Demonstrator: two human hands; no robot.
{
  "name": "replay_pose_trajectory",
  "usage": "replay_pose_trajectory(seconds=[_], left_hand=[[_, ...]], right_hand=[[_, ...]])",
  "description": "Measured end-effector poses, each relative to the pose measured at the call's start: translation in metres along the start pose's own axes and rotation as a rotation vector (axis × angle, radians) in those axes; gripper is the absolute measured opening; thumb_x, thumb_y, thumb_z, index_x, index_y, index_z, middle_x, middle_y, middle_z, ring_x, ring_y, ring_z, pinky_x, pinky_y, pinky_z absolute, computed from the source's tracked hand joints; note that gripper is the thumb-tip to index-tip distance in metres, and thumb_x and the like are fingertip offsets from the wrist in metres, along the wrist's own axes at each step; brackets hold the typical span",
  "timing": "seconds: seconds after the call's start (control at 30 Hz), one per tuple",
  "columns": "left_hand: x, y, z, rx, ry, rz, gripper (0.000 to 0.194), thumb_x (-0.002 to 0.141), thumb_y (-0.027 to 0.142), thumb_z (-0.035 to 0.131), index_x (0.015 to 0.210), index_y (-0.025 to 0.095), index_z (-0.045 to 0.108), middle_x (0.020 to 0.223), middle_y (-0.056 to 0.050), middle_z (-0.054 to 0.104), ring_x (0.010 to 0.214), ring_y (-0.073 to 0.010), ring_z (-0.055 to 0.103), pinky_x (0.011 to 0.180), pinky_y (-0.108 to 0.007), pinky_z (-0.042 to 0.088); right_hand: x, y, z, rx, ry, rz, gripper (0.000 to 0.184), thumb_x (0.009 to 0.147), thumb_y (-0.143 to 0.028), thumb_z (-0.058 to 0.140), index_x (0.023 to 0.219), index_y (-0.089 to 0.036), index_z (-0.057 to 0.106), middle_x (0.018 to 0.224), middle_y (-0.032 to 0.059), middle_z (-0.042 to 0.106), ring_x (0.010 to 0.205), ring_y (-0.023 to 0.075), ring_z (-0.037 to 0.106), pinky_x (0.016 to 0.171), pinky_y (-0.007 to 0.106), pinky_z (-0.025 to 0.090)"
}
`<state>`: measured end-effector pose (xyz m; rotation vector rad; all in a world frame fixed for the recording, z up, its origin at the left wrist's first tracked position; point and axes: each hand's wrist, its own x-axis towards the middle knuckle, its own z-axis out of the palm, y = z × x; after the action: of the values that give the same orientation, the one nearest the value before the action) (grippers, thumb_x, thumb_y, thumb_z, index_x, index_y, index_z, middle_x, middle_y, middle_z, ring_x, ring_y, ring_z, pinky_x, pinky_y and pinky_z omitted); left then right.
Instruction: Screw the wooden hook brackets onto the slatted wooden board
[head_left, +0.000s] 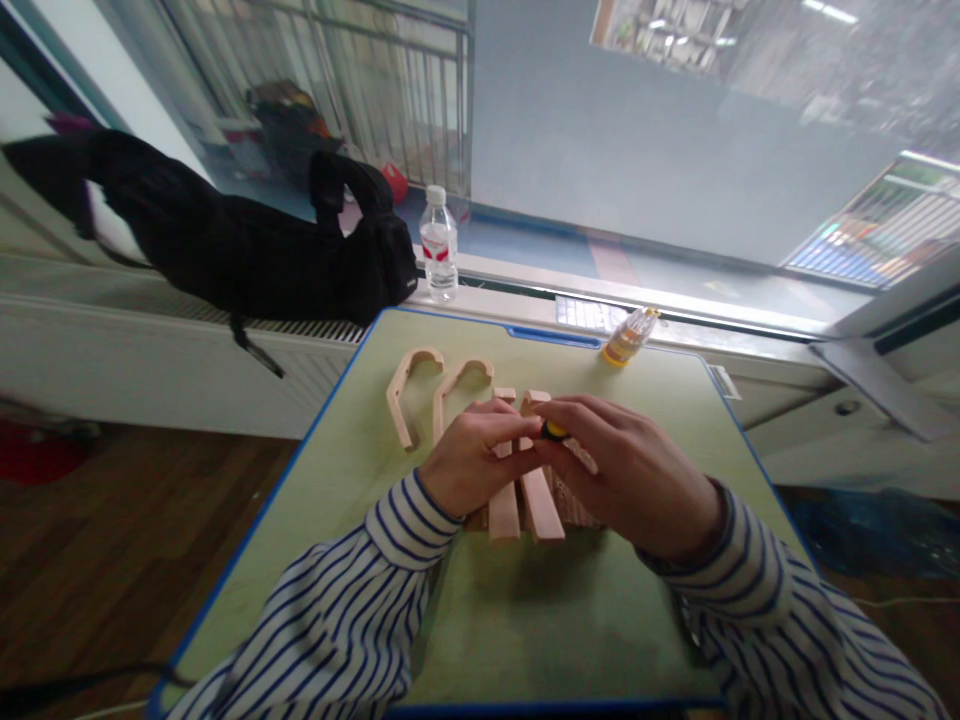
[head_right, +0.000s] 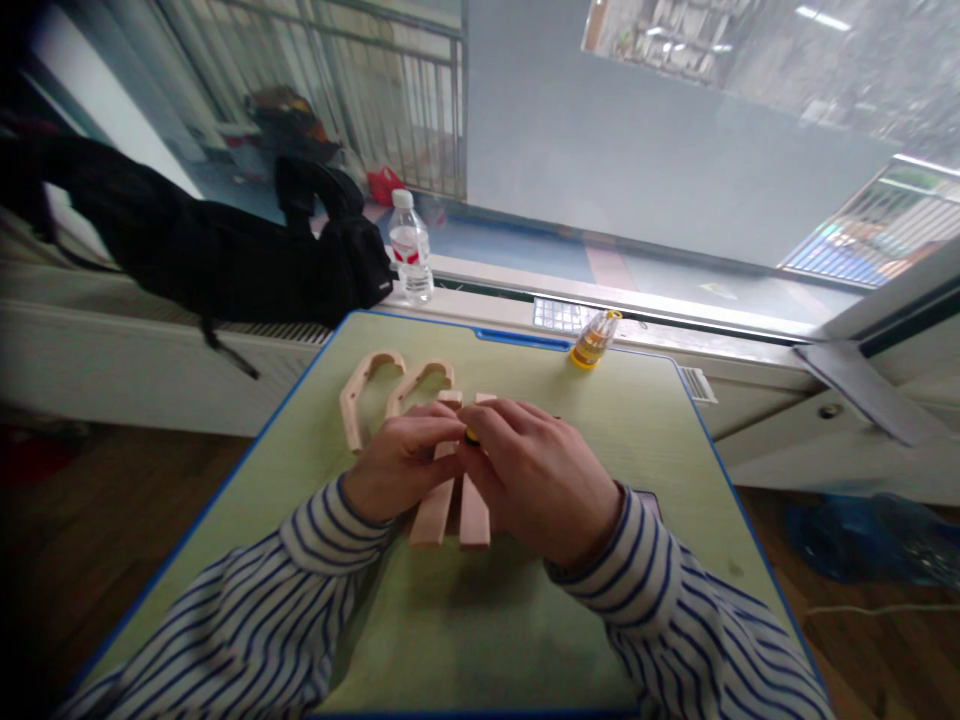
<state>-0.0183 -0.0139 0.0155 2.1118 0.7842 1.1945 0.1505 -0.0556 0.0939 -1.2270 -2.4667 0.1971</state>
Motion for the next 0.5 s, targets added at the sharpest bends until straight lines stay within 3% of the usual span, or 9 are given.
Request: replay_pose_trajectory(seconds=[0.13,0.5], left_hand=[[0.002,0.0,-0.001,-0.008,-0.02,0.026,0.018,0.079,0.032,0.065,0.087,0.017,0.07,0.078,-0.005,0.066,0.076,-0.0157,0.061,0.072,-0.029,0.048],[0.004,-0.006,-0.002,-0.091,-0.125,0.029,0.016,0.081,0.029,0.063,0.089,0.016,0.069,0.082,-0.006,0.067,0.082,-0.0169,0.059,0.077,-0.03,0.047]], right_hand=[[0.001,0.004,-0.008,-0.014,-0.058,-0.067,0.032,0.091,-0.021,0.043,0.123,-0.019,0.048,0.121,0.0042,0.057,0.104,0.0156,0.055,0.089,0.03,0.046],[-0.002,0.005,0.002,0.015,0.05,-0.049,0.019,0.092,-0.023,0.045,0.105,-0.016,0.057,0.104,0.0055,0.064,0.09,0.0138,0.059,0.081,0.027,0.048]])
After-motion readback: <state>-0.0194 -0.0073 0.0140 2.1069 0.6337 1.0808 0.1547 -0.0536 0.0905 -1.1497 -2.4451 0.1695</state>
